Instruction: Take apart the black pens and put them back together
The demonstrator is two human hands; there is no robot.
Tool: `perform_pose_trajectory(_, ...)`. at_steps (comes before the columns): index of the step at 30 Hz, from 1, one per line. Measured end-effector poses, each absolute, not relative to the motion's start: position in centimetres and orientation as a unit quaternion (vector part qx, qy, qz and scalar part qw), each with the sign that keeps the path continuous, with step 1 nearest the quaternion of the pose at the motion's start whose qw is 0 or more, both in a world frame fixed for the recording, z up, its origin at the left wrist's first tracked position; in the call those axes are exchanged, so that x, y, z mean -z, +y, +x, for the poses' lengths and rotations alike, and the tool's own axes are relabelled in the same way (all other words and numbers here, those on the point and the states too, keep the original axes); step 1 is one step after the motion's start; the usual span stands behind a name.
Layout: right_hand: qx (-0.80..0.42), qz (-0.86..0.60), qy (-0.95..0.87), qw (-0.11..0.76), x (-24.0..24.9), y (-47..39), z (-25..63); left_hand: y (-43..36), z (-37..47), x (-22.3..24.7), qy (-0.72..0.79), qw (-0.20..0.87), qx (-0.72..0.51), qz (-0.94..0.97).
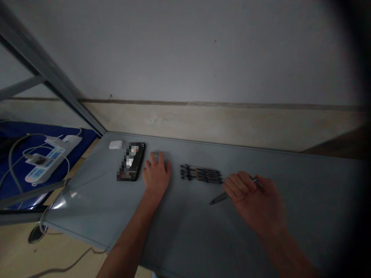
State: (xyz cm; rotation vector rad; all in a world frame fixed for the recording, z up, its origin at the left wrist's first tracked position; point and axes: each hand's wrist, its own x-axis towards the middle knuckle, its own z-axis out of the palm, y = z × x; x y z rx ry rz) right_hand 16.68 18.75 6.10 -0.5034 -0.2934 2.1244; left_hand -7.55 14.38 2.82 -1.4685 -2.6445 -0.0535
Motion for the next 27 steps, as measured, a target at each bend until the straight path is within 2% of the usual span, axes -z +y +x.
perform_pose_trajectory(13, -0.865, -0.202, -0.102, 0.448, -6.27, 18.62, 16.66, 14.31, -7.52, -2.92, -0.873, 0.054, 0.023, -0.485)
perform_pose_trajectory(27, -0.868, -0.201, -0.107, 0.441, -6.26, 18.66, 16.67, 13.64, -6.98, -3.43, -0.873, 0.101, 0.029, -0.476)
